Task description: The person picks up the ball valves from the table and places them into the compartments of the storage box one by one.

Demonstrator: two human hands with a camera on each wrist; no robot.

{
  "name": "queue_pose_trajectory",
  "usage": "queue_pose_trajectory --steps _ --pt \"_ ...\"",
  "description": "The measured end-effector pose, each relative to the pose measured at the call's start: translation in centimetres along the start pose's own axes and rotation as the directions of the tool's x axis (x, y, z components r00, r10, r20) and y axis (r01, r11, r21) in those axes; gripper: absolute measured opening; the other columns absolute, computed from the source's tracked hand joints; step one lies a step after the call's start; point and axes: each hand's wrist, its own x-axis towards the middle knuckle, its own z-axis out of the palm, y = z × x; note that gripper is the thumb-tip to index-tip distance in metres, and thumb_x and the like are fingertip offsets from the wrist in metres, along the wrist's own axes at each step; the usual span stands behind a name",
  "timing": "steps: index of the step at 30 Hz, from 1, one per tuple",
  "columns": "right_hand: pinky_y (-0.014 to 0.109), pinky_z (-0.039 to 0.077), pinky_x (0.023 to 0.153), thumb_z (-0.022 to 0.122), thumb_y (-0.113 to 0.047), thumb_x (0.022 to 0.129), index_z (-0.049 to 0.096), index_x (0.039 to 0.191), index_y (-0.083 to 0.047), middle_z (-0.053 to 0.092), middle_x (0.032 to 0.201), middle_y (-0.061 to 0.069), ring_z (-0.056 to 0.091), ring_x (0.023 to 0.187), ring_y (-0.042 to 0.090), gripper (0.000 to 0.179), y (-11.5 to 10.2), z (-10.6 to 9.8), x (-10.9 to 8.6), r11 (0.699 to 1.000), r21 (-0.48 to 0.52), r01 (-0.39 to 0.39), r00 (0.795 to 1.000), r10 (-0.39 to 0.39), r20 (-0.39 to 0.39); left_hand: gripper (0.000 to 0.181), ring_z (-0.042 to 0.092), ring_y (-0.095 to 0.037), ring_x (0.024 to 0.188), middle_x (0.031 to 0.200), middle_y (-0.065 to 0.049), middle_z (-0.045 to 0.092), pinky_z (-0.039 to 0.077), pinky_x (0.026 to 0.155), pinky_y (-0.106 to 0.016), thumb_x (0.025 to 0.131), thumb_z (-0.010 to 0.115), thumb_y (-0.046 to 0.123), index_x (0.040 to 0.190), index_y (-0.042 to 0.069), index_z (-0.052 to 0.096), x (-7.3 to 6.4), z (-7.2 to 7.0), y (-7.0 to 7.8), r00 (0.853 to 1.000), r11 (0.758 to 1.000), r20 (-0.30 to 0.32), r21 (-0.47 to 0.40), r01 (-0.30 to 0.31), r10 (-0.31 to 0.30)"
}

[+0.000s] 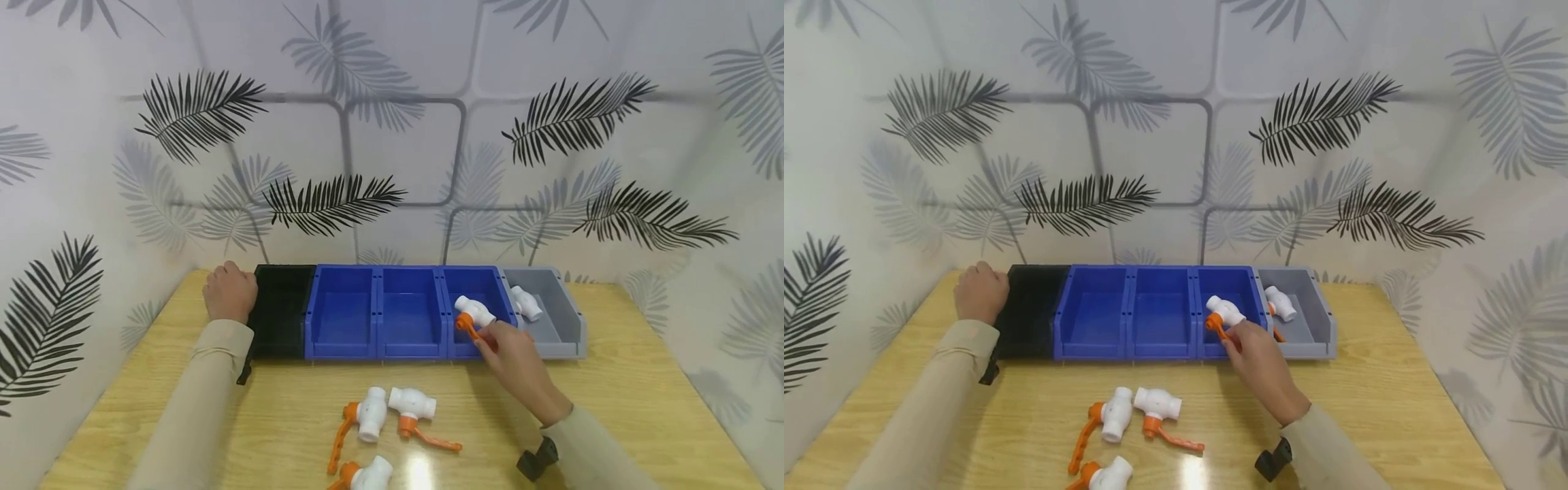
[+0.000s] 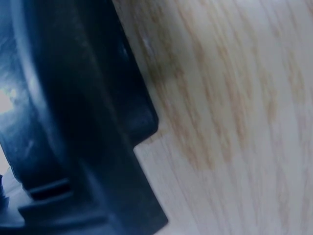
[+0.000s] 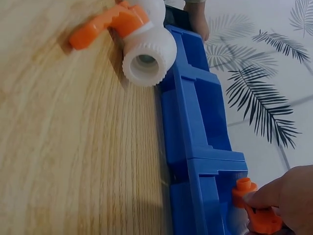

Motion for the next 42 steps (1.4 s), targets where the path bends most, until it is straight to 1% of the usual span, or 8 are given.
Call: queue_pose_trajectory --steps 2,6,11,14,28,31,36,42 --pt "0.030 0.042 0.057 0.072 -0.009 0.078 0.063 0.081 -0.005 0.057 0.071 0.000 0.049 0.061 0.013 0.009 0.0 0.2 0.4 1.000 -0.007 -0.005 1.000 0.005 0.004 0.028 0.050 -0.048 0.070 0.073 -0.029 0.050 0.041 0.063 -0.058 0.086 0.038 0.013 0.077 -0.011 0.049 0.0 0.0 -0.1 1.000 1.000 -0.006 0.002 0.002 -0.002" --pt "0.029 0.044 0.058 0.071 -0.011 0.081 0.063 0.084 -0.004 0.056 0.072 0.001 0.048 0.062 0.015 0.011 0.0 0.9 1.0 0.998 -0.012 -0.068 0.997 0.068 0.040 0.027 0.050 -0.048 0.072 0.075 -0.029 0.051 0.041 0.064 -0.059 0.086 0.040 0.012 0.079 -0.011 0.050 -0.1 -0.2 0.1 1.000 1.000 0.005 -0.004 0.012 -0.012" --pt "0.030 0.046 0.061 0.069 -0.012 0.083 0.063 0.088 -0.003 0.056 0.076 0.003 0.049 0.066 0.017 0.011 0.1 1.8 1.7 0.992 -0.016 -0.124 0.990 0.125 0.072 0.024 0.049 -0.047 0.070 0.073 -0.028 0.050 0.041 0.063 -0.058 0.086 0.042 0.011 0.077 -0.010 0.050 0.0 -0.2 0.0 1.000 1.000 -0.016 -0.014 0.006 -0.006" --pt "0.032 0.047 0.062 0.068 -0.011 0.083 0.064 0.088 -0.003 0.057 0.077 0.003 0.051 0.067 0.017 0.011 0.3 2.2 2.0 0.992 -0.032 -0.123 0.989 0.125 0.078 0.024 0.050 -0.047 0.070 0.073 -0.028 0.051 0.041 0.062 -0.058 0.086 0.042 0.011 0.077 -0.011 0.050 0.1 -0.2 0.0 1.000 1.000 -0.025 -0.015 0.005 -0.006" --pt "0.033 0.046 0.064 0.064 -0.009 0.085 0.064 0.087 -0.001 0.055 0.076 0.005 0.050 0.068 0.019 0.008 1.3 3.6 3.1 0.986 -0.046 -0.160 0.975 0.165 0.151 0.028 0.050 -0.047 0.077 0.079 -0.029 0.051 0.040 0.069 -0.059 0.088 0.038 0.015 0.083 -0.011 0.050 0.4 -0.2 -0.1 0.997 0.999 0.069 -0.015 0.043 -0.042" --pt "0.034 0.047 0.064 0.064 -0.007 0.084 0.065 0.086 -0.001 0.058 0.077 0.006 0.052 0.068 0.018 0.006 1.5 4.0 3.3 0.988 -0.052 -0.144 0.975 0.151 0.160 0.029 0.050 -0.047 0.077 0.079 -0.029 0.051 0.040 0.068 -0.059 0.089 0.038 0.014 0.083 -0.011 0.050 0.4 -0.2 -0.1 0.997 0.999 0.071 -0.017 0.041 -0.039" --pt "0.036 0.049 0.064 0.066 -0.002 0.081 0.064 0.080 0.000 0.059 0.075 0.007 0.056 0.068 0.019 0.003 1.7 4.3 3.7 0.996 -0.048 -0.079 0.986 0.085 0.142 0.029 0.050 -0.048 0.077 0.079 -0.029 0.051 0.040 0.068 -0.059 0.089 0.038 0.015 0.083 -0.011 0.050 0.3 -0.5 0.0 0.997 0.999 0.065 -0.011 0.040 -0.040" --pt "0.039 0.050 0.066 0.064 0.000 0.081 0.067 0.084 0.001 0.064 0.079 0.009 0.060 0.072 0.021 0.004 1.7 4.5 4.3 0.993 -0.034 -0.112 0.975 0.117 0.191 0.028 0.050 -0.047 0.077 0.079 -0.029 0.051 0.041 0.067 -0.059 0.088 0.040 0.014 0.083 -0.011 0.050 0.3 -0.6 0.0 0.998 0.999 0.056 -0.011 0.033 -0.033"
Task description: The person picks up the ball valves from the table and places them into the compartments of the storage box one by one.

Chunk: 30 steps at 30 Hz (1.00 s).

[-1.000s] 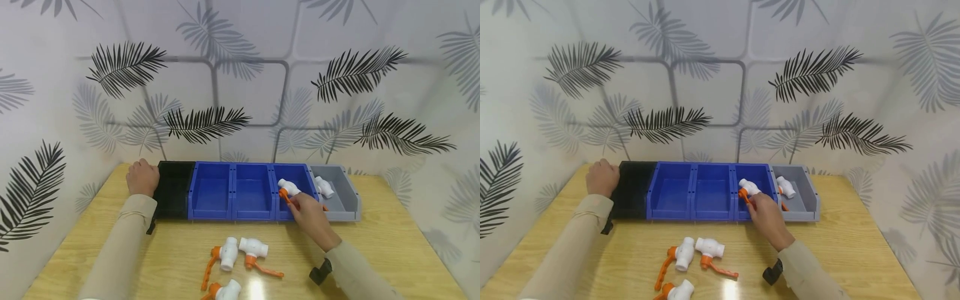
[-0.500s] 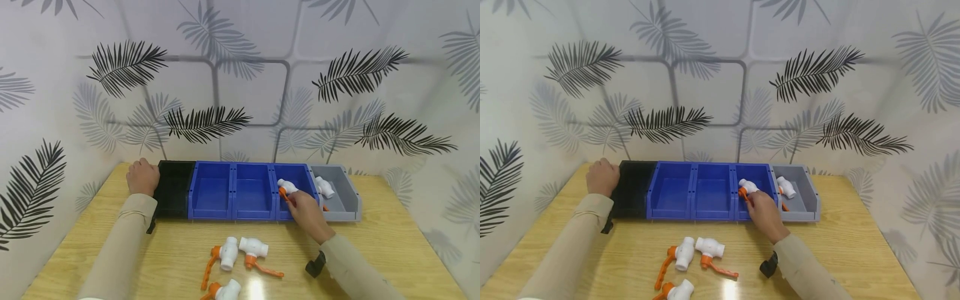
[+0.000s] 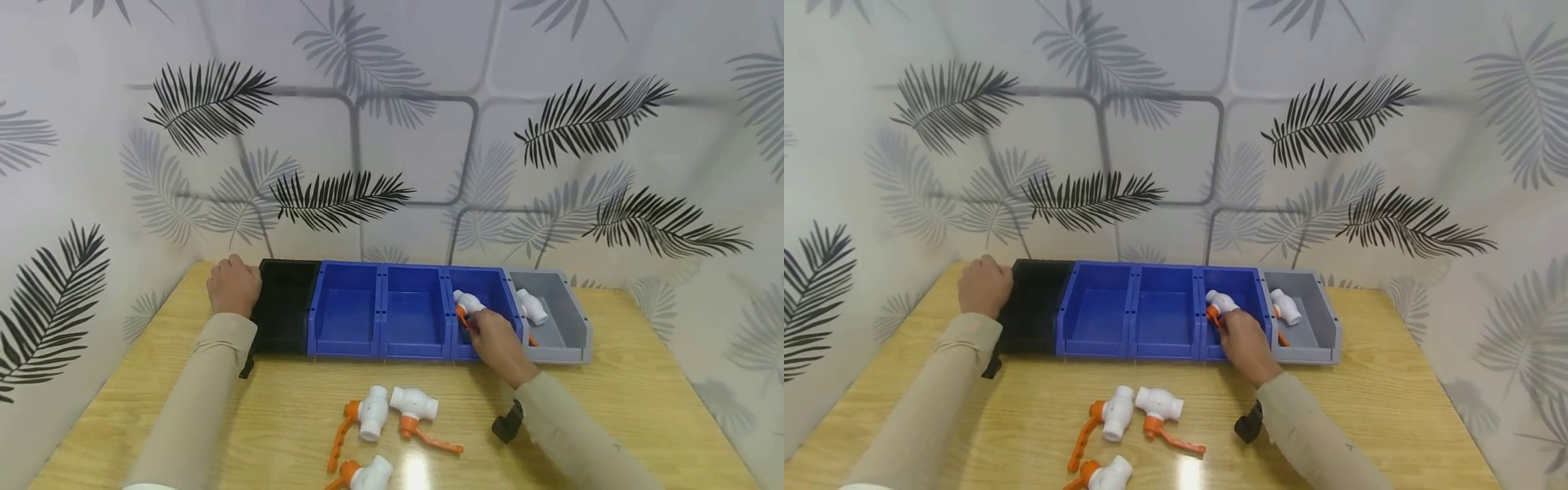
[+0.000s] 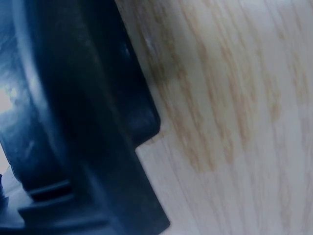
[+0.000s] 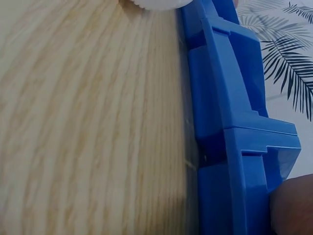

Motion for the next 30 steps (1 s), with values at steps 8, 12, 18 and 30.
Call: queue_pose_trajectory --steps 8,12,18,30 --pt "0.038 0.048 0.064 0.063 0.001 0.080 0.067 0.083 -0.001 0.065 0.078 0.008 0.057 0.068 0.019 0.005 0.5 0.5 0.7 0.994 0.066 -0.084 0.995 0.080 0.065 0.028 0.050 -0.047 0.076 0.079 -0.030 0.051 0.041 0.068 -0.059 0.088 0.039 0.013 0.083 -0.012 0.050 0.0 0.2 0.0 1.000 1.000 -0.013 -0.006 -0.002 0.002" --pt "0.039 0.048 0.066 0.064 0.000 0.080 0.067 0.084 0.000 0.065 0.079 0.008 0.057 0.069 0.020 0.006 0.5 0.6 0.9 0.989 0.082 -0.124 0.989 0.116 0.088 0.028 0.050 -0.047 0.075 0.078 -0.029 0.051 0.041 0.066 -0.058 0.087 0.040 0.014 0.082 -0.012 0.051 0.0 0.3 0.0 1.000 1.000 -0.029 -0.012 -0.008 0.008" --pt "0.033 0.042 0.055 0.063 -0.001 0.079 0.065 0.079 -0.001 0.059 0.071 0.005 0.051 0.061 0.020 0.003 0.3 0.2 1.3 0.987 0.052 -0.150 0.980 0.141 0.140 0.029 0.050 -0.048 0.077 0.080 -0.030 0.051 0.041 0.068 -0.059 0.088 0.039 0.014 0.085 -0.012 0.050 0.1 0.3 0.1 1.000 1.000 -0.004 0.000 -0.003 0.003" --pt "0.037 0.043 0.057 0.070 -0.008 0.077 0.066 0.076 -0.005 0.060 0.070 0.005 0.052 0.061 0.021 0.005 0.0 0.3 1.9 0.983 0.007 -0.182 0.974 0.180 0.135 0.027 0.050 -0.048 0.071 0.075 -0.030 0.050 0.041 0.063 -0.059 0.086 0.041 0.013 0.080 -0.013 0.050 0.0 0.2 0.1 0.998 0.999 -0.062 0.014 -0.030 0.031"
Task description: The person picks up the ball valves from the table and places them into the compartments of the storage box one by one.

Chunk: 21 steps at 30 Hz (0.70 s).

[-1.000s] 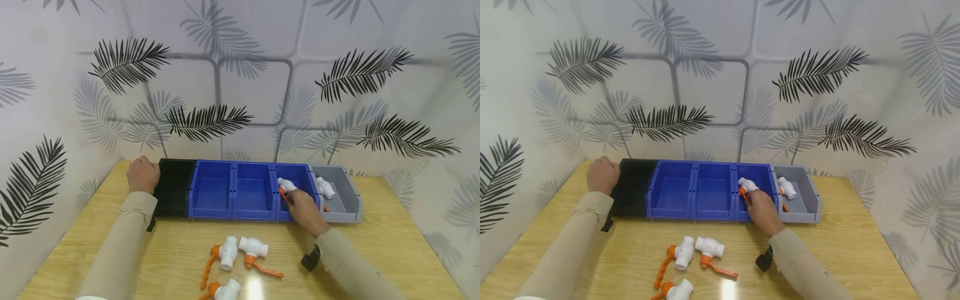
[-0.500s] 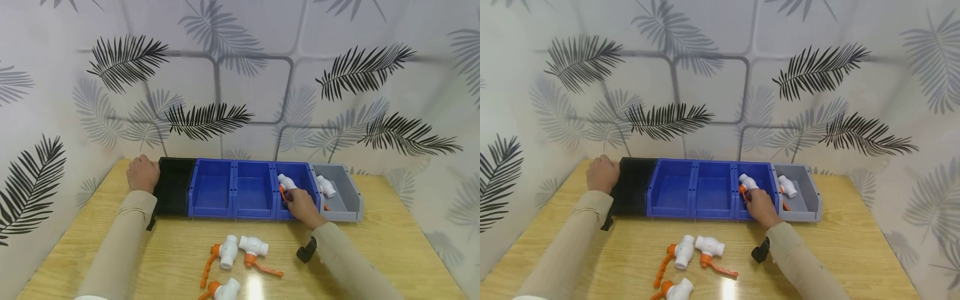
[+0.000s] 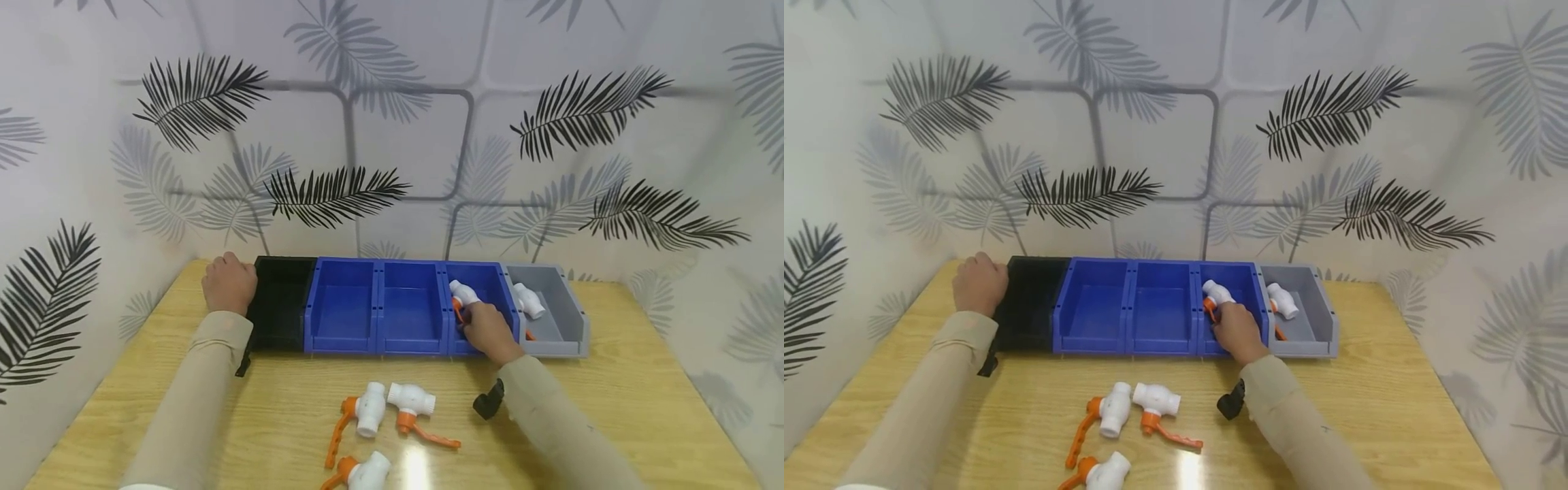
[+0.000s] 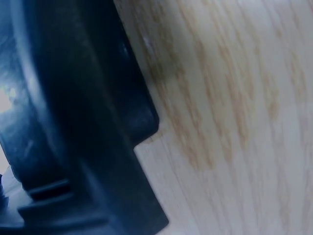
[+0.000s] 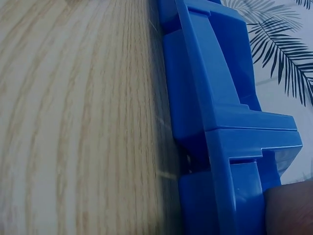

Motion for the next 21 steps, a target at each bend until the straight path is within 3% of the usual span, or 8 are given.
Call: queue_pose_trajectory --steps 5,12,21 --pt "0.039 0.044 0.060 0.071 -0.009 0.077 0.066 0.075 -0.005 0.060 0.071 0.005 0.053 0.063 0.022 0.007 -0.01 0.39 0.08 1.000 0.027 -0.010 1.000 0.011 -0.019 0.026 0.050 -0.048 0.069 0.073 -0.030 0.050 0.041 0.060 -0.059 0.085 0.043 0.012 0.078 -0.012 0.049 0.10 -0.04 -0.13 0.999 1.000 -0.038 0.006 -0.024 0.024" --pt "0.037 0.043 0.061 0.071 -0.012 0.079 0.065 0.078 -0.005 0.060 0.072 0.005 0.054 0.065 0.022 0.009 0.18 0.86 0.25 0.995 0.070 -0.072 0.997 0.074 -0.017 0.027 0.049 -0.048 0.071 0.075 -0.030 0.050 0.040 0.062 -0.059 0.086 0.042 0.013 0.080 -0.013 0.049 0.23 -0.20 -0.22 1.000 1.000 0.015 0.007 -0.001 0.001" --pt "0.037 0.045 0.064 0.069 -0.011 0.081 0.067 0.082 -0.003 0.062 0.077 0.006 0.055 0.069 0.022 0.008 0.21 0.69 -0.10 0.989 0.093 -0.111 0.994 0.113 -0.012 0.028 0.049 -0.049 0.073 0.076 -0.031 0.050 0.040 0.063 -0.060 0.087 0.040 0.013 0.080 -0.013 0.049 0.05 -0.06 0.02 1.000 1.000 0.015 -0.005 0.000 0.000"
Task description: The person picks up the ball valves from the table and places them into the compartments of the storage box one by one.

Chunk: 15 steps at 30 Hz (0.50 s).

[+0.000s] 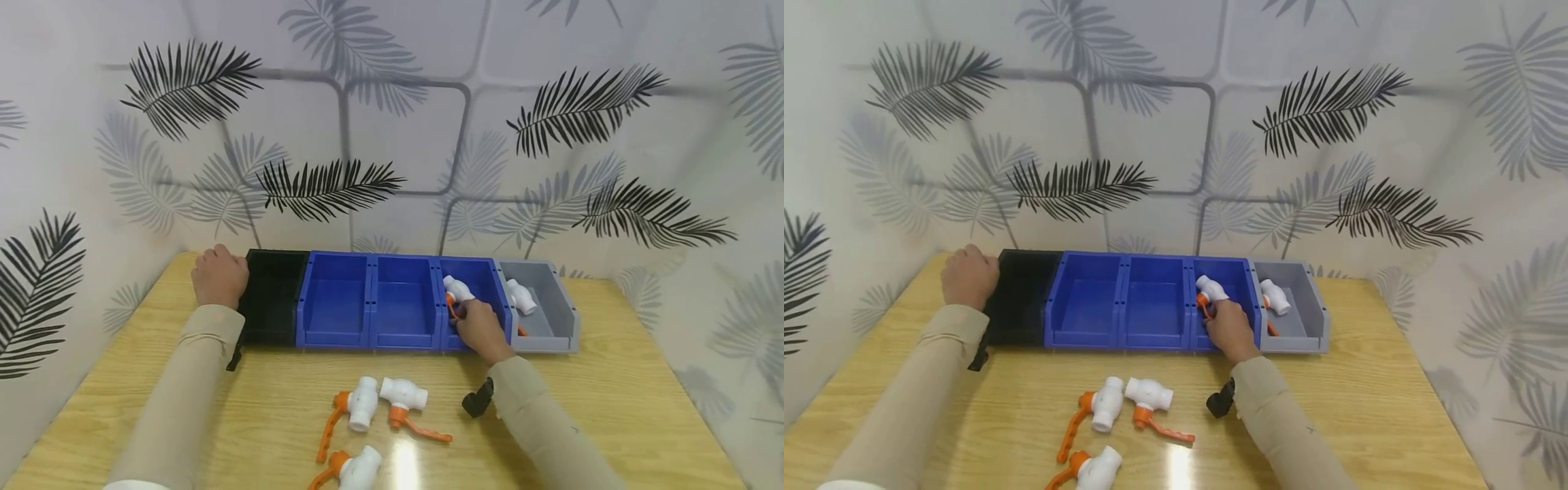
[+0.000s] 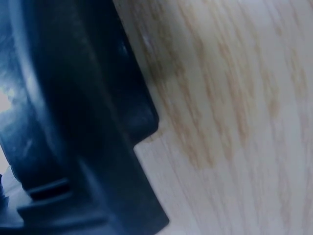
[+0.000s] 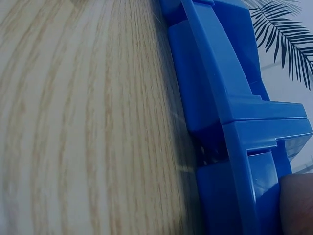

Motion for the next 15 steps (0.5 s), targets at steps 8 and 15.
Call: queue_pose_trajectory --steps 8,15 --pt "0.039 0.045 0.064 0.069 -0.012 0.080 0.067 0.081 -0.004 0.062 0.077 0.007 0.055 0.069 0.023 0.009 -0.05 0.13 -0.15 1.000 -0.010 0.002 1.000 -0.002 -0.013 0.028 0.049 -0.049 0.074 0.077 -0.030 0.050 0.040 0.065 -0.060 0.087 0.038 0.013 0.080 -0.012 0.049 -0.01 -0.24 -0.04 1.000 1.000 0.020 -0.018 0.008 -0.008" --pt "0.036 0.045 0.062 0.067 -0.010 0.081 0.068 0.083 -0.003 0.064 0.078 0.007 0.055 0.069 0.022 0.007 0.25 0.15 -0.28 1.000 0.009 0.027 0.999 -0.026 -0.039 0.027 0.048 -0.048 0.069 0.072 -0.028 0.048 0.040 0.061 -0.059 0.088 0.037 0.012 0.077 -0.010 0.048 0.11 0.00 0.05 1.000 1.000 0.030 -0.023 0.009 -0.009"
